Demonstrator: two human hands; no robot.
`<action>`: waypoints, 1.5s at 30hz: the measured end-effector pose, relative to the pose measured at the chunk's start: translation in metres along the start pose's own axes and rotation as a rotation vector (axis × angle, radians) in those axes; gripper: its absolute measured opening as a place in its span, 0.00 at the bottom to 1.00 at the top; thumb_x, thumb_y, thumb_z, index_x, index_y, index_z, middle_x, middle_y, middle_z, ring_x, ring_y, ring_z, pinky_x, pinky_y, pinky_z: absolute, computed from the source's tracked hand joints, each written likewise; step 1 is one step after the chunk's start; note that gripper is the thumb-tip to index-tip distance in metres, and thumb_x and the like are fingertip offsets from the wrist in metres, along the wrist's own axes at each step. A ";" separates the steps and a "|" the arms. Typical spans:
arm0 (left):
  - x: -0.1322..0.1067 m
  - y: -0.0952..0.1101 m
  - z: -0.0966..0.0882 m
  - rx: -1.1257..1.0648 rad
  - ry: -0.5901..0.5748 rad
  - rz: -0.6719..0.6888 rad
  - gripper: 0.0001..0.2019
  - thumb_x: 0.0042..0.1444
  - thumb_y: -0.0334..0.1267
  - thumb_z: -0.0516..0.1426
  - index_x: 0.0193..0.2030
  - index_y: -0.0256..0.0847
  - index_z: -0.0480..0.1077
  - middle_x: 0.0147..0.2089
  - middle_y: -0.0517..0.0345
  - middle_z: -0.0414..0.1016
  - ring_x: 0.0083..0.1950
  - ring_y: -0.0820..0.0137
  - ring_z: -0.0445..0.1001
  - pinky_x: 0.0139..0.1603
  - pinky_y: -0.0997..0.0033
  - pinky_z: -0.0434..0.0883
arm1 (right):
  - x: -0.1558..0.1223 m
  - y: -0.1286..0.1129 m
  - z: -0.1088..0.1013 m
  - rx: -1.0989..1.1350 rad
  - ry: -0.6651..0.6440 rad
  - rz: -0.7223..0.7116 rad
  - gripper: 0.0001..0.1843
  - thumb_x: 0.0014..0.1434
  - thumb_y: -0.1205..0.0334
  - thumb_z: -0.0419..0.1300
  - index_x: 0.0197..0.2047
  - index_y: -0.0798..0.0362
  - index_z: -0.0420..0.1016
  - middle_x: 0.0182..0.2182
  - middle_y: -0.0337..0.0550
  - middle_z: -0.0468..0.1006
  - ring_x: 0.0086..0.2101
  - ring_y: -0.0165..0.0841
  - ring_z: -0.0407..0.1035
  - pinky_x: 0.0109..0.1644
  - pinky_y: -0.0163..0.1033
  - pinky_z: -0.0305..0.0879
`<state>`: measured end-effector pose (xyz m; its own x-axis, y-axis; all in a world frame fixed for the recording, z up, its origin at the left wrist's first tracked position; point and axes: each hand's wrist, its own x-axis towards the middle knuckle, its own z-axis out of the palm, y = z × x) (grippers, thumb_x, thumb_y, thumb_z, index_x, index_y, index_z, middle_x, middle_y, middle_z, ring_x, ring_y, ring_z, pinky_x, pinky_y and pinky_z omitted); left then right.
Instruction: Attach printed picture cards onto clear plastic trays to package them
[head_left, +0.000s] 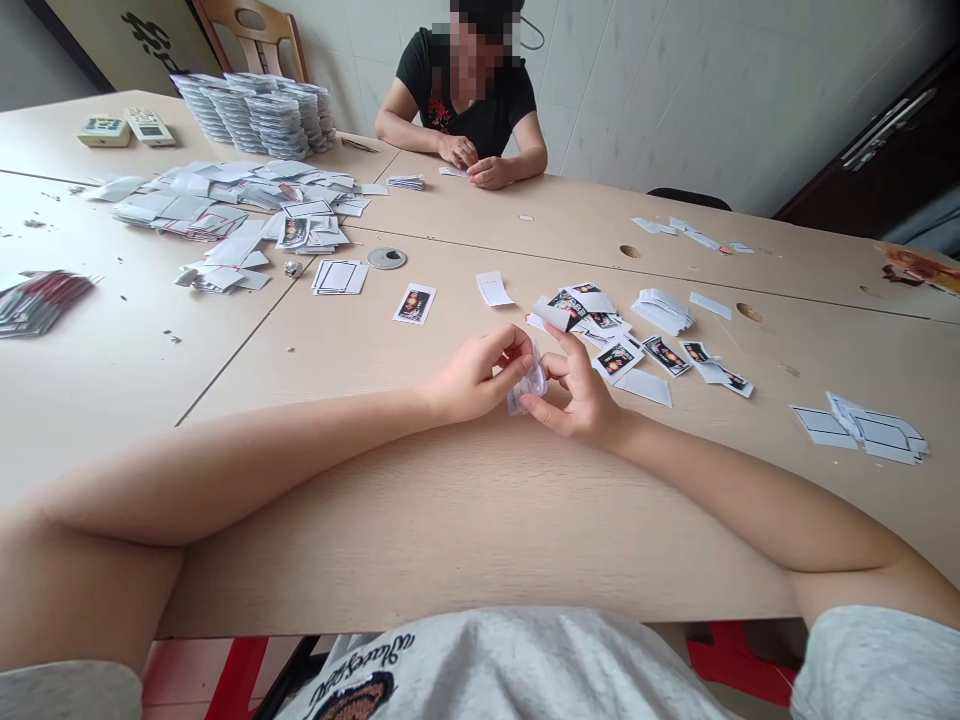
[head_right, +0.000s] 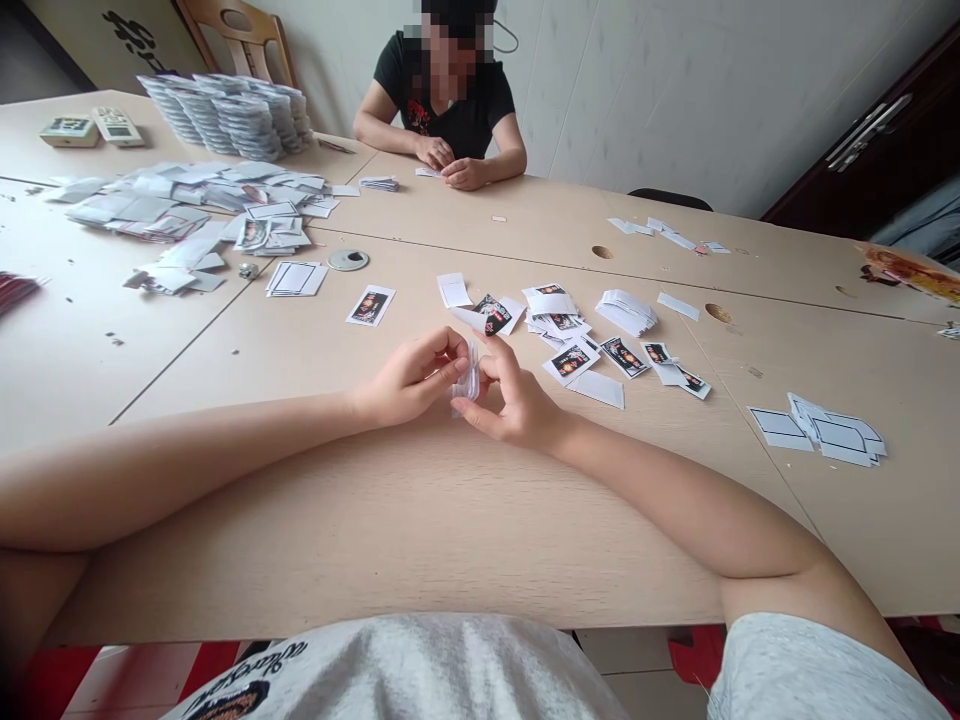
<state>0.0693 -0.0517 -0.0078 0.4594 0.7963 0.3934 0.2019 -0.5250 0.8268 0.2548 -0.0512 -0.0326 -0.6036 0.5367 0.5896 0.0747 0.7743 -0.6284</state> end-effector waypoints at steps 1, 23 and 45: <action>0.000 0.000 0.000 0.006 -0.002 -0.002 0.08 0.61 0.40 0.50 0.35 0.38 0.62 0.35 0.54 0.70 0.36 0.72 0.70 0.35 0.69 0.68 | 0.000 -0.001 0.001 -0.001 0.008 0.014 0.43 0.61 0.61 0.57 0.69 0.47 0.33 0.27 0.36 0.67 0.29 0.30 0.66 0.38 0.40 0.67; 0.002 -0.004 0.002 0.060 0.042 0.048 0.09 0.63 0.40 0.47 0.32 0.41 0.57 0.29 0.58 0.65 0.30 0.73 0.62 0.34 0.68 0.61 | 0.002 -0.004 0.008 -0.014 0.050 0.133 0.42 0.62 0.58 0.56 0.69 0.50 0.33 0.26 0.36 0.67 0.28 0.30 0.65 0.38 0.39 0.67; 0.006 -0.005 0.002 0.047 0.078 -0.072 0.08 0.62 0.37 0.47 0.32 0.39 0.56 0.29 0.60 0.59 0.28 0.75 0.57 0.29 0.70 0.59 | 0.004 -0.002 0.009 0.094 0.071 0.164 0.41 0.62 0.59 0.57 0.69 0.49 0.35 0.28 0.37 0.68 0.30 0.30 0.67 0.40 0.41 0.69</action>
<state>0.0730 -0.0455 -0.0103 0.3744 0.8522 0.3655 0.2726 -0.4779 0.8351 0.2456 -0.0534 -0.0338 -0.5313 0.6779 0.5080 0.0912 0.6419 -0.7613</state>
